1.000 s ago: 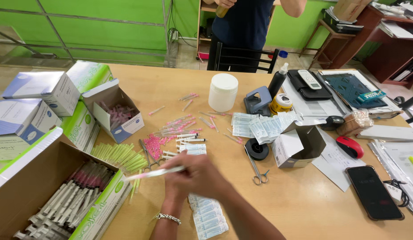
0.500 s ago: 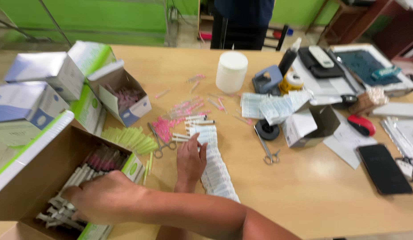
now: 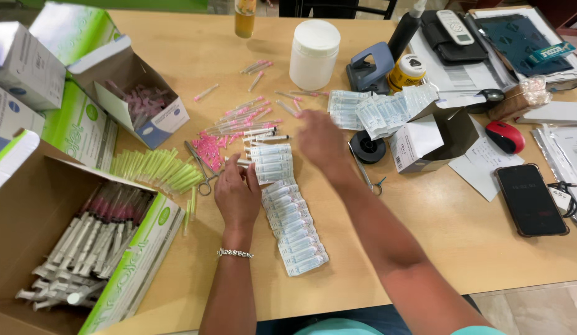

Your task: The person sits at a table and repeatedly picks up syringes and needles, inserts the needles into the syringes, and places the assembled units into a cardboard box. The person handles the items one at a time, maintaining a steady workflow throughout the clip.

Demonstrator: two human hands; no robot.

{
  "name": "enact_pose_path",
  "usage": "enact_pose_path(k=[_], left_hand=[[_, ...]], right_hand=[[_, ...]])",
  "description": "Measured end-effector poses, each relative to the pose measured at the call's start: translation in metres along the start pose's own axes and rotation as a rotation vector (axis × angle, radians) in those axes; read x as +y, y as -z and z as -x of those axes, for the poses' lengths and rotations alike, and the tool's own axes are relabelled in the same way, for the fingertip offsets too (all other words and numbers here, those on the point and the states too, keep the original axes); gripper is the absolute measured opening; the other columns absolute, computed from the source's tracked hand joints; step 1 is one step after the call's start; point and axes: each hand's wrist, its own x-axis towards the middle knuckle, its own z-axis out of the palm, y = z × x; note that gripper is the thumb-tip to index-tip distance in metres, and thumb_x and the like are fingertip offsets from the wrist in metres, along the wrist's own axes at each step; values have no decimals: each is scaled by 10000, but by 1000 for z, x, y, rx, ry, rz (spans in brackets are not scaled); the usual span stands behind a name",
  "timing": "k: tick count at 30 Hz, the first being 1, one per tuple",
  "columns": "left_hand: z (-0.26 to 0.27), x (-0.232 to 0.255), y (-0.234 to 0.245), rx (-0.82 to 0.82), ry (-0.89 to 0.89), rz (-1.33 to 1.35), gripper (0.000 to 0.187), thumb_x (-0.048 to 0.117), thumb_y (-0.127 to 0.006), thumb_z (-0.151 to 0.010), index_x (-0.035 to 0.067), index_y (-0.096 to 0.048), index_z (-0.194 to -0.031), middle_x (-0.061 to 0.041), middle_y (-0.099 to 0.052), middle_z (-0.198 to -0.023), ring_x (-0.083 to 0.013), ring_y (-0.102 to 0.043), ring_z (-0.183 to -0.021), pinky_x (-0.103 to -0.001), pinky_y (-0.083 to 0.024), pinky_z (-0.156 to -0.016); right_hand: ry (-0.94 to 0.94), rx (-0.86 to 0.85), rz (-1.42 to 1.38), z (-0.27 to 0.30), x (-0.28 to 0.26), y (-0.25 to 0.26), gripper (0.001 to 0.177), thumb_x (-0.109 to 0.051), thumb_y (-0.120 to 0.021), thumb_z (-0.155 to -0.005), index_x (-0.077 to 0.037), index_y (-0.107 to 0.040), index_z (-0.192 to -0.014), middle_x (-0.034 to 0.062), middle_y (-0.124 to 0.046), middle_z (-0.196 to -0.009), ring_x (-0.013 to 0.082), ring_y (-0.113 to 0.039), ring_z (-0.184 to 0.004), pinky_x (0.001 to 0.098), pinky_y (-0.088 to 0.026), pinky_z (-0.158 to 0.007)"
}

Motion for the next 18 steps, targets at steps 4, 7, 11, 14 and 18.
enact_pose_path(k=[4, 7, 11, 14, 18], left_hand=[[3, -8, -6, 49, -27, -78, 325, 311, -689, -981, 134, -633, -1248, 32, -688, -801, -182, -681, -740, -375, -536, -728], [5, -9, -5, 20, -12, -73, 330, 308, -711, -966, 132, -633, -1234, 38, -686, -798, -175, -683, -739, -370, -536, -728], [5, -8, 1, 16, 38, -112, 328, 309, -718, -962, 142, -637, -1233, 14, -700, -794, -200, -697, -759, -386, -550, -751], [1, -2, 11, -22, 155, -145, 309, 315, -683, -993, 120, -652, -1231, -49, -731, -828, -301, -708, -770, -465, -546, -721], [10, 12, 5, -157, 222, -91, 334, 316, -675, -985, 112, -647, -1248, -78, -763, -875, -346, -728, -812, -507, -552, -737]], right_hand=[[-287, -127, 517, 7, 101, -23, 376, -403, -545, -938, -224, -560, -1269, 53, -619, -1086, 331, -627, -1072, 518, -539, -841], [-304, -194, 540, 17, 104, -25, 349, -398, -528, -959, -247, -558, -1271, 30, -638, -1095, 302, -621, -1107, 512, -502, -893], [-281, -167, 502, 20, 91, -19, 301, -379, -553, -967, -266, -597, -1242, 10, -670, -1075, 274, -637, -1107, 487, -488, -927], [-289, -125, 380, 17, 64, -7, 290, -455, -589, -975, -284, -625, -1207, -21, -687, -1047, 258, -663, -1090, 467, -526, -909], [-516, -302, -102, 21, -13, 23, 490, -615, -620, -937, -265, -626, -1280, 46, -764, -1066, 315, -696, -1110, 485, -531, -959]])
